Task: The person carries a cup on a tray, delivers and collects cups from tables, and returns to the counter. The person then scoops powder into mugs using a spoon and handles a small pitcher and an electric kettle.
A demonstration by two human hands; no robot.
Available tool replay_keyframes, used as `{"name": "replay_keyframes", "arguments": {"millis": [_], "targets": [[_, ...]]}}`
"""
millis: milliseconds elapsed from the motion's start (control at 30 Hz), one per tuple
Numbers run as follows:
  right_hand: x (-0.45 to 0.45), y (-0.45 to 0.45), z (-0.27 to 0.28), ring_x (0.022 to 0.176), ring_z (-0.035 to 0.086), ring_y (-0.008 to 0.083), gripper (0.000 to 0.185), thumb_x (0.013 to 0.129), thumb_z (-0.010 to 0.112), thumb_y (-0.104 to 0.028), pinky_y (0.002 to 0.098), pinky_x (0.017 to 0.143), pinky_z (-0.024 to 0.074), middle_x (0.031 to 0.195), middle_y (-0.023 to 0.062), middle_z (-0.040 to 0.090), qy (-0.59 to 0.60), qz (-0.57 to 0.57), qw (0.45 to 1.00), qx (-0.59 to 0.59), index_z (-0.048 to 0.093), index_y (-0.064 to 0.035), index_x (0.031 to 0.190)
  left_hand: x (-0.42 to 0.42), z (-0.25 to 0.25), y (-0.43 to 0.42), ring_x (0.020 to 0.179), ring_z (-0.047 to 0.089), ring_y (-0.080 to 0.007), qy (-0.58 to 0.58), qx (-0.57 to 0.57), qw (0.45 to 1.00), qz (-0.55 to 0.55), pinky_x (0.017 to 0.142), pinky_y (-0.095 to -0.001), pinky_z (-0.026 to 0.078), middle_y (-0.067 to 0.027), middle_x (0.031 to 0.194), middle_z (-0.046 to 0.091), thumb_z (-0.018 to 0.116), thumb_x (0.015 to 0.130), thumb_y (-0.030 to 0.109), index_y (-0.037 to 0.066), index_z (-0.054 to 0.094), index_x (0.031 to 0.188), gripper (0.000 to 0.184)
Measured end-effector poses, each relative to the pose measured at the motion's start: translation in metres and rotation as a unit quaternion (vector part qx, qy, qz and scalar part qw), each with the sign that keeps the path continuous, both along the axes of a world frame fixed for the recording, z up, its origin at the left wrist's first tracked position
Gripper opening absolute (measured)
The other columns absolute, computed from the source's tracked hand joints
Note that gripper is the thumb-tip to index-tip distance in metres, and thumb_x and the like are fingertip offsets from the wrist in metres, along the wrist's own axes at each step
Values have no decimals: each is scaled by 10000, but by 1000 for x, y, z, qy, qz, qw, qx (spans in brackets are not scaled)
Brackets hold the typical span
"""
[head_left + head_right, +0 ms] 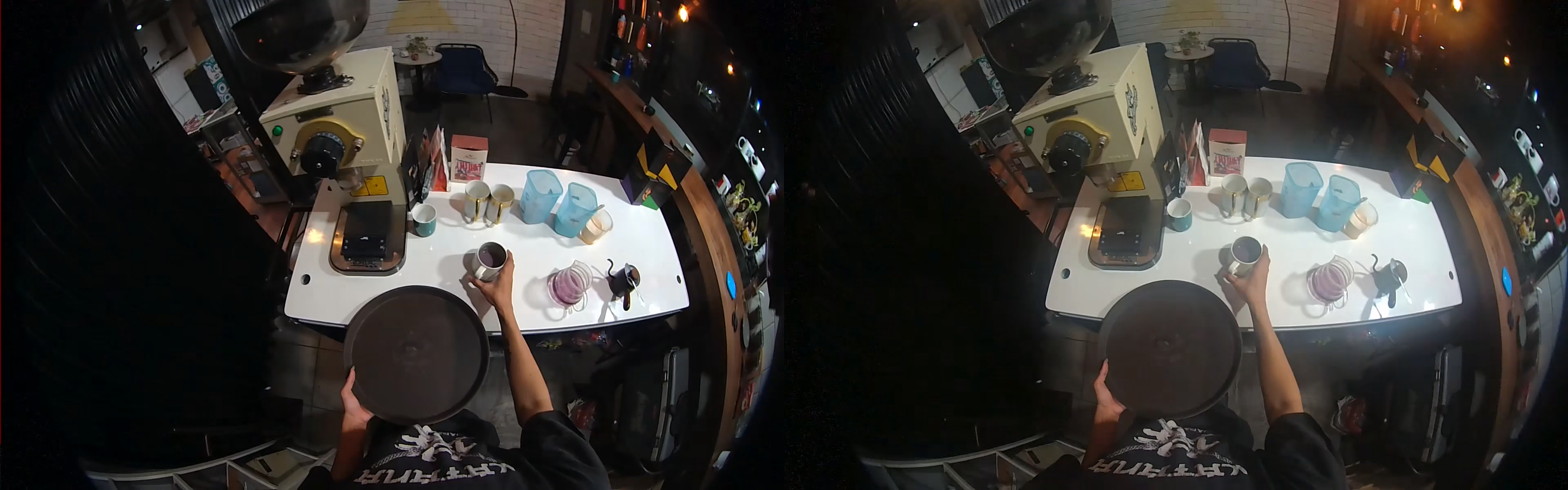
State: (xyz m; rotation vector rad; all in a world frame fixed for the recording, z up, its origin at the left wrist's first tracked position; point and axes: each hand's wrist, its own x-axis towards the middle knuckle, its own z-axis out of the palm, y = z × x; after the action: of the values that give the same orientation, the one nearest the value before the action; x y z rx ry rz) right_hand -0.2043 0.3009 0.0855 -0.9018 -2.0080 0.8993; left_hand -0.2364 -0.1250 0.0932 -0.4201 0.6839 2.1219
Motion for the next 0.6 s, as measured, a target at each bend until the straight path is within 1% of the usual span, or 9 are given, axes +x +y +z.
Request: {"name": "replay_keyframes", "arguments": {"millis": [100,200,333,433,533,600], "targets": [[-8,3,-5,1286,403,409,1258,485,949,-250,451,1089,354,1365,274,386,34,2,999,28,200,95,1435,2,4,-2,1186,552,-319,1,6,1000,-20,1007,-467,441,-123,1328,572,451,970,492,62,520,1356,582],[-14,3,-1,1281,412,411,1254,473,941,-259,450,1091,354,1361,277,395,48,0,999,16,213,100,1428,4,6,0,1195,547,-328,0,2,1000,-17,1014,-480,436,-129,1339,563,429,978,508,64,498,1374,599],[-17,6,2,1278,421,411,1236,467,928,-259,439,1088,363,1352,278,409,21,-7,999,28,228,104,1419,5,-2,0,1210,537,-335,6,31,999,-21,1025,-497,426,-133,1356,550,413,983,520,68,480,1388,611],[-14,4,2,1273,430,402,1198,477,908,-235,430,1079,374,1345,274,416,2,-7,1000,23,239,107,1411,8,-1,-1,1221,529,-338,5,16,1000,-12,1033,-510,418,-135,1361,546,400,985,532,71,479,1389,618],[-12,-2,7,1264,441,391,1161,490,890,-225,426,1071,383,1335,272,417,3,6,1000,9,252,107,1402,6,2,0,1254,505,-348,17,27,999,-17,1041,-516,415,-138,1399,513,400,981,549,82,444,1418,641],[-6,-13,14,1227,478,377,1112,503,872,-211,422,1047,406,1303,255,450,30,27,999,-2,274,90,1392,8,3,1,1249,508,-348,22,4,1000,-11,1040,-520,415,-137,1398,513,405,975,568,84,443,1418,658]]}}
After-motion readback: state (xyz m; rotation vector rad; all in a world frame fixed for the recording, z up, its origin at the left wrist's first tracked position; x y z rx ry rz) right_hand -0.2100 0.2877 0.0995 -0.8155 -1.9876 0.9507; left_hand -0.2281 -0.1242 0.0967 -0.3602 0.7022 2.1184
